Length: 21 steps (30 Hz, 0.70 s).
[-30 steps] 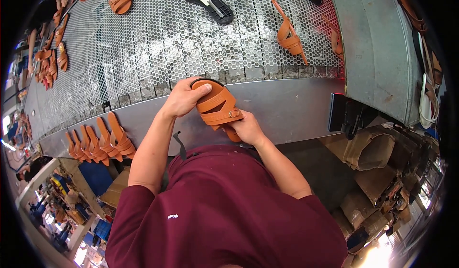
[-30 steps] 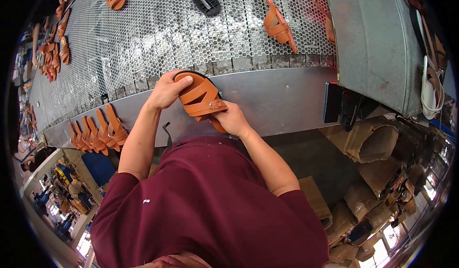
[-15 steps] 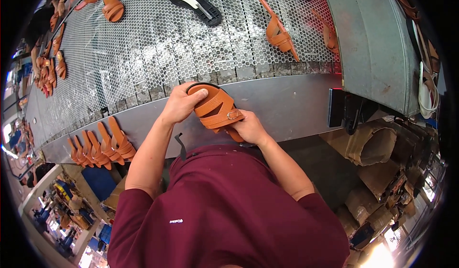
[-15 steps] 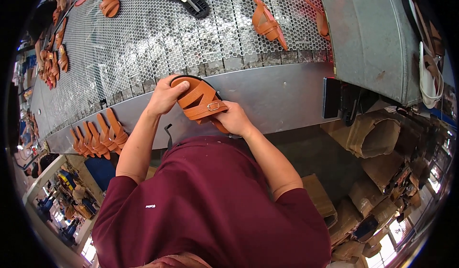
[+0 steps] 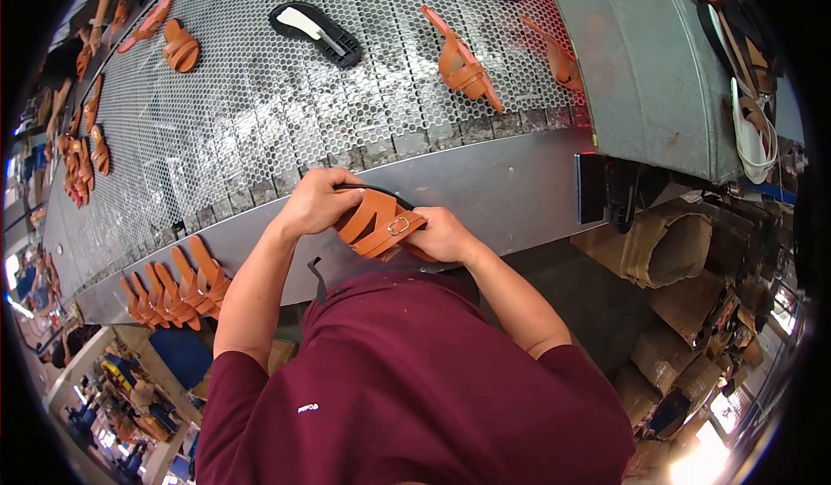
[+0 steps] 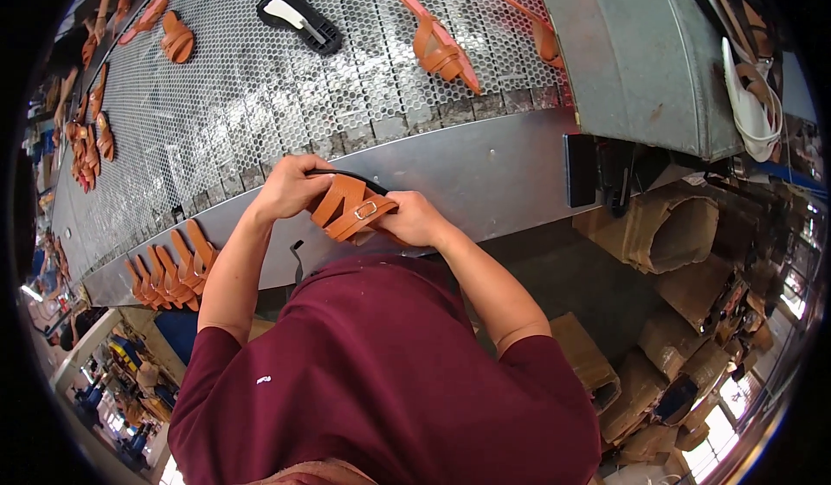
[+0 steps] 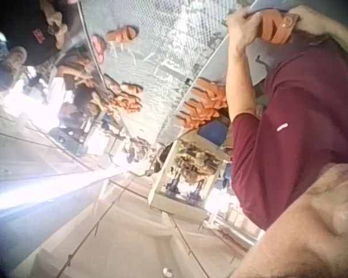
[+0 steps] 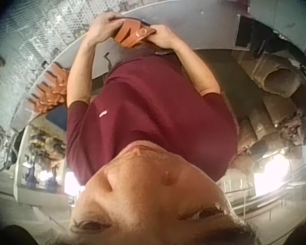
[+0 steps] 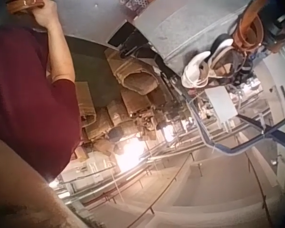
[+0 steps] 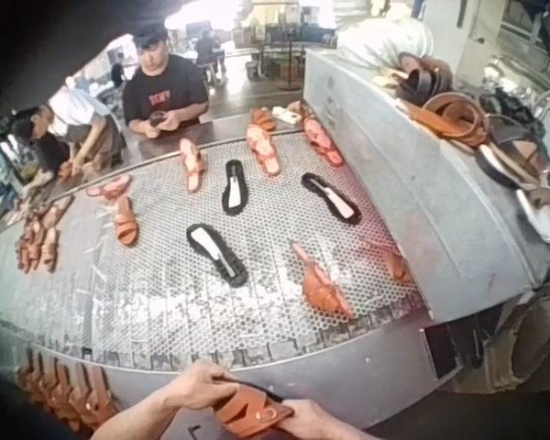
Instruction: Manually assemble and inspect sandals on a factory production line.
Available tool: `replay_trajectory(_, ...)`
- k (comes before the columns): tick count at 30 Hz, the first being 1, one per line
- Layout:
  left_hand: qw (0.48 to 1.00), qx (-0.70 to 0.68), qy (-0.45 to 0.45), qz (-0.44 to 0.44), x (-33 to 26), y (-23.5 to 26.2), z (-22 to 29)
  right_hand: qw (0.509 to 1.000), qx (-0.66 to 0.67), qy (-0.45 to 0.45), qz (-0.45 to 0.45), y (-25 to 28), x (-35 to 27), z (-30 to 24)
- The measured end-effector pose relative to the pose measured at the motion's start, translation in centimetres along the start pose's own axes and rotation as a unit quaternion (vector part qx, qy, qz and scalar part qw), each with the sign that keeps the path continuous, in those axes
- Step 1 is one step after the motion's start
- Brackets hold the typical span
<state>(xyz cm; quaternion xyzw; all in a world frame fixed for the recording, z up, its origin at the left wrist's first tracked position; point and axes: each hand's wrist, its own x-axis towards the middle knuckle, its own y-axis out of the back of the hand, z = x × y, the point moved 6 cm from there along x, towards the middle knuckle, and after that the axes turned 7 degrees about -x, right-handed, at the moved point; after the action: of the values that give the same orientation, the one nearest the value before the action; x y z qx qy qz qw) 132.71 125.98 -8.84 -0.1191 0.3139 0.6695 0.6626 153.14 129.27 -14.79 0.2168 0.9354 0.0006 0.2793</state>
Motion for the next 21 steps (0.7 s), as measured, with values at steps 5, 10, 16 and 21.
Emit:
replay_trajectory(5, 0.99, -0.111, 0.06, 0.063, 0.4, -0.1, -4.5, 0.979, -0.181, -0.094, 0.032, 4.0, -0.7, 1.5)
replay_trajectory(10, 0.964, -0.054, 0.043, 0.256, -0.8, -0.2, -7.4, 0.985, -0.083, -0.128, 0.084, 5.1, -1.1, 5.3)
replay_trajectory(16, 0.906, 0.293, -0.303, 0.033, -0.4, -7.8, 4.9, 0.984, -0.057, -0.13, 0.107, 5.4, -1.7, 5.9)
replay_trajectory(21, 0.845, 0.431, -0.301, -0.099, 3.2, -14.5, 3.9, 0.984, -0.05, -0.109, 0.132, 5.9, -2.5, 5.4)
